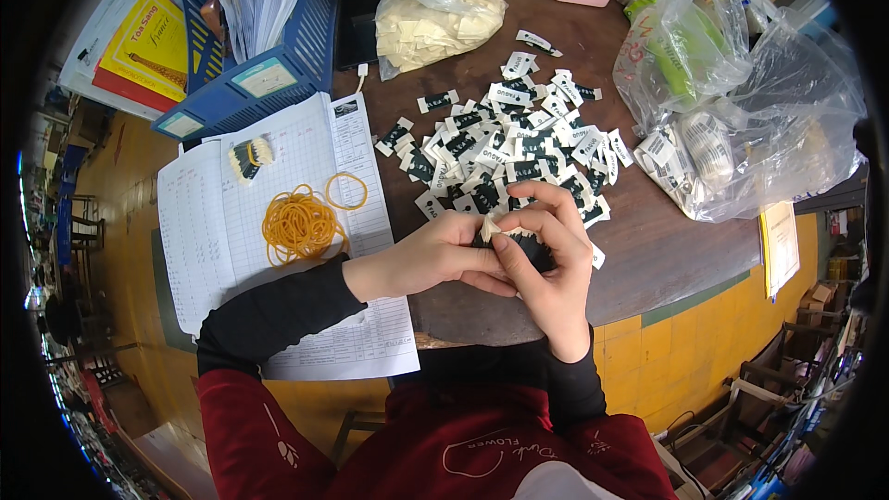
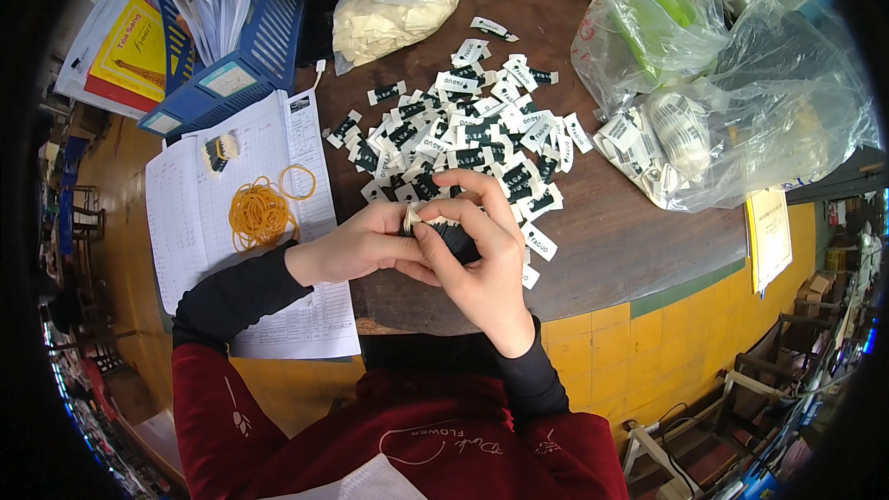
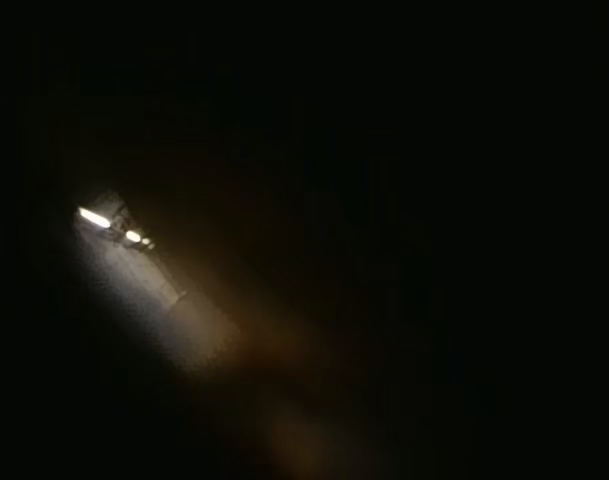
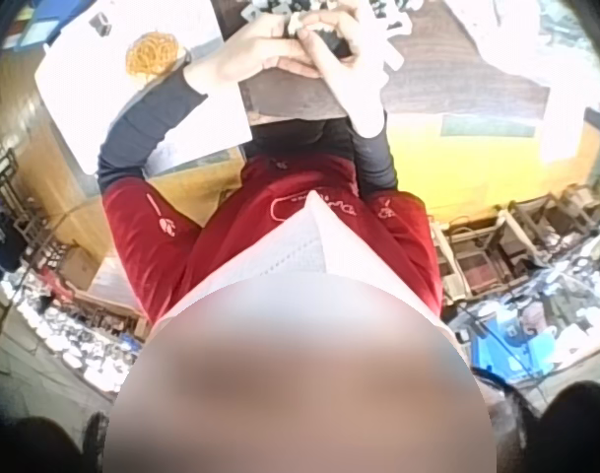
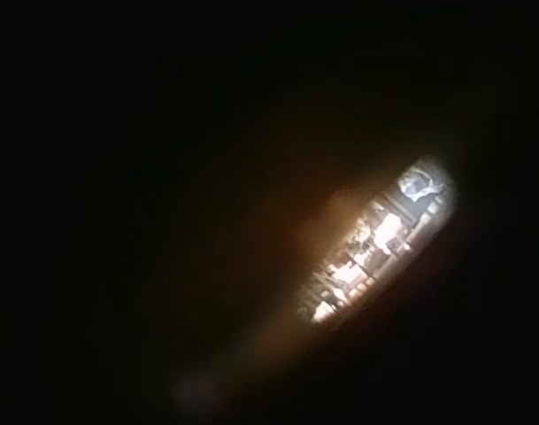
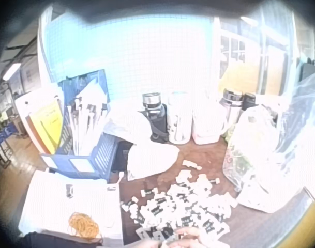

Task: The person sorts small white tags with black text on a table, picking them up and stacking them into bundles. A coworker places a large plastic bag of tags on the table. The person continues to gather and align the tags into neat stacks.

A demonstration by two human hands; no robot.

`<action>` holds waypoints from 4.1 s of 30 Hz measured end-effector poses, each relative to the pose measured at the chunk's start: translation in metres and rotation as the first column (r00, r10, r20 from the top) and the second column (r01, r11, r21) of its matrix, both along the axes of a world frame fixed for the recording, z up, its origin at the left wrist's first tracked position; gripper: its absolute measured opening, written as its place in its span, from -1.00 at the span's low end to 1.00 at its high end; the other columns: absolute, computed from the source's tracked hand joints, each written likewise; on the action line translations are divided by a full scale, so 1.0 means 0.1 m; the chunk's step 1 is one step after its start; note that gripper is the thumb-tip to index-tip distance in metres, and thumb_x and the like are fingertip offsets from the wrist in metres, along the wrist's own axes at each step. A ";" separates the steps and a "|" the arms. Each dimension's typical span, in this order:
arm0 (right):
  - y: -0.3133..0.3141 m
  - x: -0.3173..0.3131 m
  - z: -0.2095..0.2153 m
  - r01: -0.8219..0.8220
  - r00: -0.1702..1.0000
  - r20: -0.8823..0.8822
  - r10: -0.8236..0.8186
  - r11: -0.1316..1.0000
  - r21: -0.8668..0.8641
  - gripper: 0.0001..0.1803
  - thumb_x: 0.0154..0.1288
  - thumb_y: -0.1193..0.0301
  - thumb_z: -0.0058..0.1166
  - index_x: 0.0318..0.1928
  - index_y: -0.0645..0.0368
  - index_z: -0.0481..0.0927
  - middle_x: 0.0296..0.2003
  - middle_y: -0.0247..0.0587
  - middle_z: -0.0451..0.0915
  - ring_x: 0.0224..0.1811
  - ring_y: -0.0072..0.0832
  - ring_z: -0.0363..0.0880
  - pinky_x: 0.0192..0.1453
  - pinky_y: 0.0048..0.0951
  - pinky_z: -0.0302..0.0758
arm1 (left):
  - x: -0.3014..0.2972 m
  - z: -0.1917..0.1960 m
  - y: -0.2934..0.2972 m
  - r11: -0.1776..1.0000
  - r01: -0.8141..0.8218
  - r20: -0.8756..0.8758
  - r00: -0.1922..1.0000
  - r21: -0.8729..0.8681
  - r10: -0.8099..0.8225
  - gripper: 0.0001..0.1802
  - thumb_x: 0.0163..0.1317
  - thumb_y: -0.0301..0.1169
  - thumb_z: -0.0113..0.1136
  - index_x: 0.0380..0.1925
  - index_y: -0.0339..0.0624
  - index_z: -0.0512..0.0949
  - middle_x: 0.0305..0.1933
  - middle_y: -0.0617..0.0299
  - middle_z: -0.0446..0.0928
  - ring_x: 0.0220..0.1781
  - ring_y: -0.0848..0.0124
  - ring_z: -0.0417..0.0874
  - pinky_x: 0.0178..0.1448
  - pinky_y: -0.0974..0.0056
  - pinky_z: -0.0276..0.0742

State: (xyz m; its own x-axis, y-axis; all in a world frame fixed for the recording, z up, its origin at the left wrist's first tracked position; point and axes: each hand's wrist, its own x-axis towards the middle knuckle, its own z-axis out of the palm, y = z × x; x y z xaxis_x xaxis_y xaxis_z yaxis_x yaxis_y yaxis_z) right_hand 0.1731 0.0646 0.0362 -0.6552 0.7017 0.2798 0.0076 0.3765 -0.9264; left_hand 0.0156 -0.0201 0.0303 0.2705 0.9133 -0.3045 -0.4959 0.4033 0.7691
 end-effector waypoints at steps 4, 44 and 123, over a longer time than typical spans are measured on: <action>0.00 0.01 -0.01 -0.009 1.000 -0.004 0.009 1.000 0.010 -0.83 0.07 0.58 0.27 -0.27 0.28 0.66 0.04 -0.13 0.55 -0.16 -0.48 0.56 0.02 -0.45 0.45 | 0.00 0.00 0.00 1.000 -0.001 -0.022 1.000 -0.015 0.001 -0.72 0.45 -0.48 0.03 0.08 -0.38 0.37 0.06 0.12 0.49 0.11 0.36 0.63 0.23 0.19 0.65; -0.11 0.15 0.03 0.066 0.980 -0.137 -0.145 0.884 -0.463 -0.71 0.25 0.73 0.18 -0.01 0.37 0.58 -0.22 -0.25 0.64 -0.24 -0.63 0.60 -0.10 -0.62 0.52 | 0.02 -0.07 0.03 0.978 -0.161 -0.170 0.969 0.132 0.182 -0.66 0.31 -0.34 0.32 0.00 -0.27 0.55 -0.10 0.24 0.65 -0.08 0.50 0.67 0.07 0.37 0.58; 0.16 0.33 0.39 -0.648 0.755 0.427 0.498 0.668 0.366 -0.48 0.09 0.52 0.30 0.14 0.23 0.57 0.08 -0.12 0.55 0.02 -0.16 0.61 0.07 -0.23 0.60 | -0.05 -0.12 -0.08 0.877 0.479 -0.115 0.874 0.038 -0.473 -0.77 0.40 -0.29 0.20 -0.14 -0.23 0.57 -0.23 0.31 0.54 -0.08 0.54 0.52 0.11 0.40 0.40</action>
State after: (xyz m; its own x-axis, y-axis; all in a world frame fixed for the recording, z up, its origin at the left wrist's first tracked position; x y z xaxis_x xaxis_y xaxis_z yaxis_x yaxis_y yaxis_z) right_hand 0.2062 0.0809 0.0752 -0.9780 -0.0124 0.2081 -0.1426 0.7677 -0.6247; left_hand 0.0109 -0.0279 0.0181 0.6489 0.6999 -0.2985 -0.1766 0.5202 0.8356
